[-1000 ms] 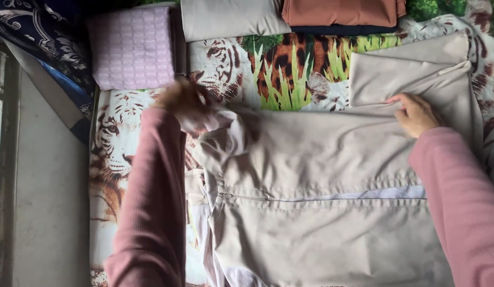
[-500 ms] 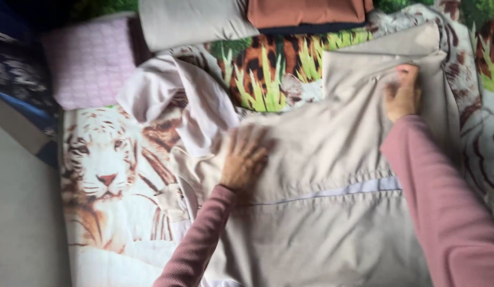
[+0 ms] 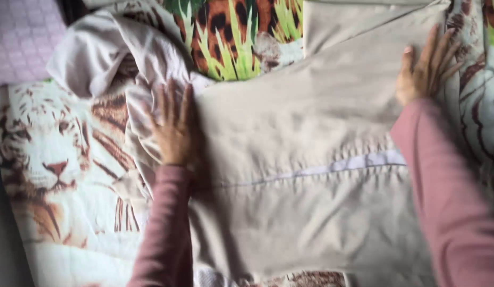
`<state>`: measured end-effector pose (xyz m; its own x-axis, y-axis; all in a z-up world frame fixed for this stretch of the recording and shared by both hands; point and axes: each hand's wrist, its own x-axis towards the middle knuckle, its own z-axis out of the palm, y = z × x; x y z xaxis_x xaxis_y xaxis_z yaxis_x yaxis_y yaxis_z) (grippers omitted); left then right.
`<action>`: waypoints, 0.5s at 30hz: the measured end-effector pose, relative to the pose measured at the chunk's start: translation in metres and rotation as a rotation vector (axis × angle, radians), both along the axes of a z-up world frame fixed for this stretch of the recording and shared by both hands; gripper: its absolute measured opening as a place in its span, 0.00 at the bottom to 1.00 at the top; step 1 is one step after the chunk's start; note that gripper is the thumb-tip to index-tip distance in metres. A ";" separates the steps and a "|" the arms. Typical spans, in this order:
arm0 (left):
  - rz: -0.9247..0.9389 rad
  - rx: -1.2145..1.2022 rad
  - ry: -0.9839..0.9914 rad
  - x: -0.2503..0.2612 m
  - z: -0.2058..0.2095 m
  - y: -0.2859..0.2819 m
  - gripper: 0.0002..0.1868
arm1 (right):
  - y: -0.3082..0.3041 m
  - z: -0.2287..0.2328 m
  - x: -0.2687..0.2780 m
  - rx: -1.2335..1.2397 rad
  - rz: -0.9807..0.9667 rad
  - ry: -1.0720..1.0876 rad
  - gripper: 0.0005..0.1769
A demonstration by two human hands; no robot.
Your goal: The person irons a light-colored garment on a bed, repeatedly smoothing the fabric with an iron, folding and unfolding sections, and repositioning the item to cover different areas. The person uses a handheld iron and adjusts the garment by hand throughout the process.
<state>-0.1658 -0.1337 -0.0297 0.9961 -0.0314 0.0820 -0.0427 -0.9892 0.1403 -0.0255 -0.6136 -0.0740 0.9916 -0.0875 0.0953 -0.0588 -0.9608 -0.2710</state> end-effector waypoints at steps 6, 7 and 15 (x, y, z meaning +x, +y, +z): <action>0.005 -0.070 -0.198 -0.110 -0.015 -0.115 0.33 | 0.102 0.026 -0.158 0.113 0.187 -0.175 0.28; 0.091 -0.045 -0.116 -0.127 -0.013 -0.122 0.33 | 0.106 0.037 -0.188 0.097 0.268 -0.021 0.31; 0.393 -0.090 0.035 -0.199 0.005 -0.050 0.33 | -0.017 0.047 -0.250 0.004 0.228 0.161 0.35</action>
